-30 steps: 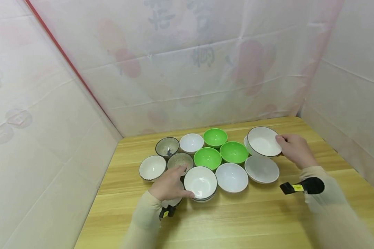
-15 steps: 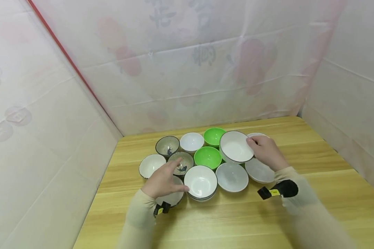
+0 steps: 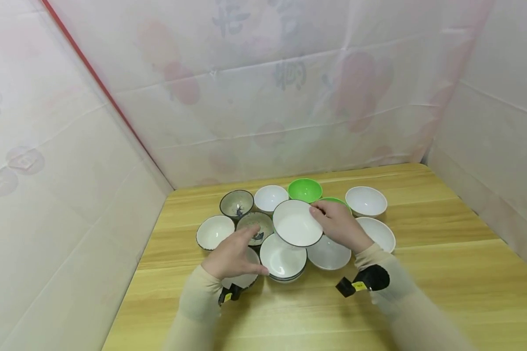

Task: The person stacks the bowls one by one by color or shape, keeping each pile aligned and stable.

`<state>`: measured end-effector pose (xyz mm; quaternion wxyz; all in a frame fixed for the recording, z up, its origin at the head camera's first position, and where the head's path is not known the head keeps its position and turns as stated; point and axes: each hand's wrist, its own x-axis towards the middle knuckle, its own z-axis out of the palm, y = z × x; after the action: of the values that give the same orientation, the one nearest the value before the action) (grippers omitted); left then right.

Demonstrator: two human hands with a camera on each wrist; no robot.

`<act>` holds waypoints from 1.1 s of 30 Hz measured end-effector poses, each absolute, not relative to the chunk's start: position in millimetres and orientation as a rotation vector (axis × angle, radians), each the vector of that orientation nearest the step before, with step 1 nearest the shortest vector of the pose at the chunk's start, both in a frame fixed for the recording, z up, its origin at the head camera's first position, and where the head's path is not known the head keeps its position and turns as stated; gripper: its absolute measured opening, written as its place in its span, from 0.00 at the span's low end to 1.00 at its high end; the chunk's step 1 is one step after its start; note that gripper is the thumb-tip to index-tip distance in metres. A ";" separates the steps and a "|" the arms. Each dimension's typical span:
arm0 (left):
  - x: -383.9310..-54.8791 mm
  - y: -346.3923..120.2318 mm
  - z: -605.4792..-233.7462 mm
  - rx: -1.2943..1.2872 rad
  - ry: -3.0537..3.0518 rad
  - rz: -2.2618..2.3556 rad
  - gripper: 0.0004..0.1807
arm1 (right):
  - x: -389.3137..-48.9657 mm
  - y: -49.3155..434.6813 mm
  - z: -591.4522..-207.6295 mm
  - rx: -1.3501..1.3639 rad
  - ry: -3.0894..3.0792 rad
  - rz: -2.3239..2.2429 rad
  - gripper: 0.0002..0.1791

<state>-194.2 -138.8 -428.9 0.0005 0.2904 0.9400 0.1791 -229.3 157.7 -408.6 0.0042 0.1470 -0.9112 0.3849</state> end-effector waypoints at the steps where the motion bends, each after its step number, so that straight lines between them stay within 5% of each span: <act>1: -194.4 -138.1 -429.3 0.920 2.953 0.543 0.60 | -227.7 153.8 -409.7 0.490 -2.837 1.193 0.22; 8: -193.2 -136.0 -428.2 0.917 2.957 0.503 0.57 | -217.0 133.8 -417.7 0.644 -2.775 1.151 0.13; 33: -192.1 -135.0 -432.5 1.090 3.008 0.581 0.53 | -212.2 111.9 -438.1 0.724 -2.831 1.027 0.15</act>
<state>-192.1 -135.0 -432.5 -0.0548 0.3346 0.9236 0.1786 -212.2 111.9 -438.1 0.0221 0.2338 -0.9137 0.3316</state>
